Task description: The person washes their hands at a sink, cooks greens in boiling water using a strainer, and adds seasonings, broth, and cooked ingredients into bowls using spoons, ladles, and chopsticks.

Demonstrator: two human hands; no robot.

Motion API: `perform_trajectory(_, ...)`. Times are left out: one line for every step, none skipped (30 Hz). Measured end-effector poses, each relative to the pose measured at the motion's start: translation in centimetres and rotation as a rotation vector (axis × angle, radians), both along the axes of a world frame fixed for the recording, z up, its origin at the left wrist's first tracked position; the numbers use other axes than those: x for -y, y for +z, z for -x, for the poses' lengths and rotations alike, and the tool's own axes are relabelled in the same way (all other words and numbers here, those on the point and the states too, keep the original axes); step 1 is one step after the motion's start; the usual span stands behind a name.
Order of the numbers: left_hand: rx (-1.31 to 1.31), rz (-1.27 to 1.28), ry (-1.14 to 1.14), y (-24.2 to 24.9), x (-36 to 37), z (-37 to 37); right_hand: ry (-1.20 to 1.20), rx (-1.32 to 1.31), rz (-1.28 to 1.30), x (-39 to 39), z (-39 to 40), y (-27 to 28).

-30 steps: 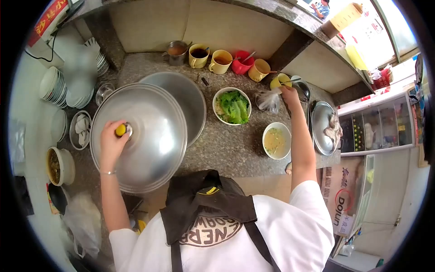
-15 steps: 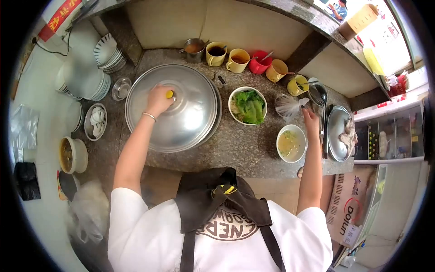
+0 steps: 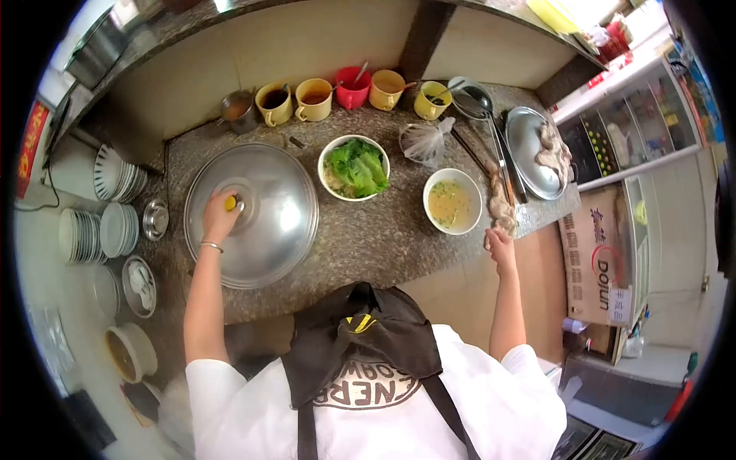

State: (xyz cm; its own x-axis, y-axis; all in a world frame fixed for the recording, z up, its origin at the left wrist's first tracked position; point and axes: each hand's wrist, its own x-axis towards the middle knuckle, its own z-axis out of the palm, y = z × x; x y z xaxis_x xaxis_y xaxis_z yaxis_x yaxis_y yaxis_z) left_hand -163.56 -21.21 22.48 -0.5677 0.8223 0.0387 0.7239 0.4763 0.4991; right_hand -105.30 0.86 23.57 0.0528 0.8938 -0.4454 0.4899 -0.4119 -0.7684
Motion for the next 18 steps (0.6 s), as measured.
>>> perform_trajectory(-0.026,0.007,0.002,-0.2,0.1,-0.1,-0.046,-0.019,0.009,0.6,-0.8,-0.5)
perform_trajectory(-0.05,0.013,0.002,-0.4,0.1,-0.3,-0.077,-0.023,0.031,1.1,-1.6,-0.9)
perform_trajectory(-0.047,0.015,-0.025,-0.5,0.0,-0.4,-0.104,-0.02,0.034,1.4,-2.4,-1.6)
perform_trajectory(-0.011,0.037,0.0,-0.6,-0.1,-0.4,-0.1,-0.015,0.032,1.7,-2.8,-2.1)
perform_trajectory(0.024,0.059,0.029,-0.6,0.0,-0.4,-0.092,-0.01,0.03,1.9,-2.9,-2.2)
perform_trajectory(-0.021,0.094,0.034,-0.7,0.3,-0.3,-0.102,-0.006,0.052,2.0,-2.9,-2.3)
perform_trajectory(-0.018,0.097,0.021,-0.3,0.4,-0.9,-0.115,-0.003,0.055,2.1,-2.9,-2.6)
perform_trajectory(-0.087,0.05,0.069,0.2,0.6,-1.5,-0.088,0.004,0.045,1.9,-3.0,-3.1)
perform_trajectory(-0.155,0.003,0.121,0.6,0.9,-2.2,-0.056,0.01,0.036,1.7,-3.2,-3.5)
perform_trajectory(-0.179,-0.108,0.077,0.5,1.5,-2.5,-0.041,-0.024,0.035,1.5,-3.4,-3.7)
perform_trajectory(-0.18,-0.105,0.079,0.2,2.1,-3.0,-0.039,-0.024,0.038,1.3,-3.4,-3.9)
perform_trajectory(-0.085,-0.195,0.154,-0.3,2.7,-3.6,-0.027,-0.025,0.054,0.9,-3.3,-4.1)
perform_trajectory(0.007,-0.288,0.234,-0.9,3.5,-4.4,-0.011,-0.027,0.067,0.2,-3.3,-4.3)
perform_trajectory(0.071,-0.315,0.304,-2.3,4.7,-5.1,-0.003,-0.035,0.053,-0.7,-3.5,-4.9)
perform_trajectory(0.135,-0.341,0.375,-4.0,6.1,-6.3,0.013,-0.043,0.054,-1.8,-3.5,-5.4)
perform_trajectory(0.206,-0.383,0.432,-4.9,7.1,-8.3,0.021,-0.053,-0.024,-2.9,-3.2,-5.6)
perform_trajectory(0.276,-0.424,0.488,-5.6,7.8,-10.7,0.028,-0.065,-0.099,-4.0,-3.0,-5.9)
perform_trajectory(0.317,-0.436,0.535,-6.3,8.4,-13.2,0.096,-0.071,-0.225,-5.4,-2.7,-6.2)
